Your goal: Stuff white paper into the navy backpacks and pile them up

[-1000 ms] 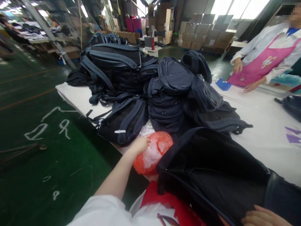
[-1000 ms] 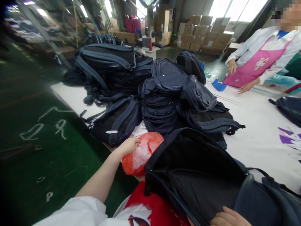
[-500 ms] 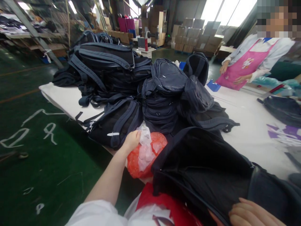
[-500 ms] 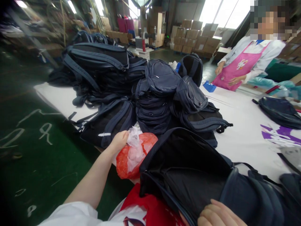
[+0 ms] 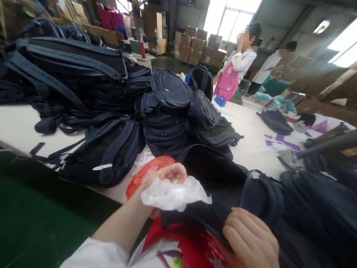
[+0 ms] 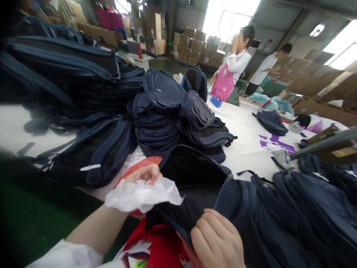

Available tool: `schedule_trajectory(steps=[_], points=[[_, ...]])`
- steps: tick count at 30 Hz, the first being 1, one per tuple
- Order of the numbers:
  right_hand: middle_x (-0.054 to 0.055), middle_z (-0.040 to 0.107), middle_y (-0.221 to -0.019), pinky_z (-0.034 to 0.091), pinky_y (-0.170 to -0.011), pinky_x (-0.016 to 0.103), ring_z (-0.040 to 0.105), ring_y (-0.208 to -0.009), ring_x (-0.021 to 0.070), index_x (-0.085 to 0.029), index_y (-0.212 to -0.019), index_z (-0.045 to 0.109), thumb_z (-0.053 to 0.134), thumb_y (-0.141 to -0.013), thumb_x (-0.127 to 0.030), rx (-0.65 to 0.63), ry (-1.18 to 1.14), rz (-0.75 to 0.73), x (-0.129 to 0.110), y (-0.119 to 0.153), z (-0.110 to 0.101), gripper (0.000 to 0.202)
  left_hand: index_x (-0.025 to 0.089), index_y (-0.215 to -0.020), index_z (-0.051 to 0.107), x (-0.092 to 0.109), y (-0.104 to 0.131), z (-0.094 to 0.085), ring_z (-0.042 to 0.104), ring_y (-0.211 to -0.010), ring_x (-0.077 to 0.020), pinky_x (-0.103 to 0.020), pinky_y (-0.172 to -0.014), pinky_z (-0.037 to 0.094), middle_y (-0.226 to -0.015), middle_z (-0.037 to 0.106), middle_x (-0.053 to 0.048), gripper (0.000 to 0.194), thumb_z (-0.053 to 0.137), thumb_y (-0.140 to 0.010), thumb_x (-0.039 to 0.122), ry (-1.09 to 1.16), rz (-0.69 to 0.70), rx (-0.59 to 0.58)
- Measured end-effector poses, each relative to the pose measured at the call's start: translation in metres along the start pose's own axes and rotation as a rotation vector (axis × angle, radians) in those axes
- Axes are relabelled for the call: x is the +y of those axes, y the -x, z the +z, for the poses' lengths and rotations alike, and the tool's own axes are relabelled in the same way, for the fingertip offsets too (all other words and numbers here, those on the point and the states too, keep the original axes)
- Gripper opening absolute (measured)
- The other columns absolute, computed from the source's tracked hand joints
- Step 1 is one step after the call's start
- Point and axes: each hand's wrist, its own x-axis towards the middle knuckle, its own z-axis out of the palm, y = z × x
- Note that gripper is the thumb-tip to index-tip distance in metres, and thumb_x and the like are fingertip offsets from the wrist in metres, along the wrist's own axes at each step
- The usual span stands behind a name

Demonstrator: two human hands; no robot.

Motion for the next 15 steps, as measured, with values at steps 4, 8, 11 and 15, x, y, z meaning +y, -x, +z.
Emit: schedule_trajectory(steps=[4,8,11,15], points=[[0.0,0.054,-0.062,0.045,-0.083,0.032,0.051,-0.064,0.0139,-0.019,-0.064,0.05,0.063,-0.087,-0.022,-0.032,0.023,0.008,-0.007,0.007,-0.001,0.027,0.014,-0.095,0.07,-0.011,-0.029,0.047,0.06,-0.076,-0.0154,-0.024,-0.068,0.047,-0.09,0.068,-0.007,0.043,0.078,-0.071,0.048,-0.381,-0.125,-0.385],[-0.001,0.051,-0.06,0.045,-0.08,0.032,0.047,-0.062,0.014,-0.02,-0.063,0.048,0.063,-0.087,-0.026,-0.058,0.037,-0.011,-0.012,0.007,-0.006,0.029,0.017,-0.104,0.072,-0.001,-0.052,0.072,0.063,-0.091,-0.0171,-0.025,-0.082,0.047,-0.102,0.071,-0.006,0.024,0.059,-0.086,0.028,-1.05,-0.064,-0.534],[-0.001,0.05,-0.059,0.046,-0.081,0.032,0.046,-0.062,0.0139,-0.02,-0.063,0.047,0.061,-0.089,-0.025,-0.068,0.051,-0.023,-0.015,0.004,-0.008,0.03,0.018,-0.1,0.073,0.011,-0.063,0.085,0.064,-0.086,-0.0164,-0.023,-0.078,0.047,-0.098,0.073,-0.005,0.025,0.053,-0.088,0.027,-1.401,-0.117,-0.539],[-0.001,0.048,-0.058,0.044,-0.076,0.031,0.044,-0.062,0.0147,-0.021,-0.062,0.046,0.062,-0.089,-0.027,-0.078,0.081,-0.038,-0.016,0.0,-0.011,0.031,0.015,-0.088,0.072,0.016,-0.08,0.094,0.064,-0.08,-0.0177,-0.024,-0.073,0.047,-0.091,0.074,-0.008,0.033,0.045,-0.092,0.033,-1.573,-0.219,-0.623]])
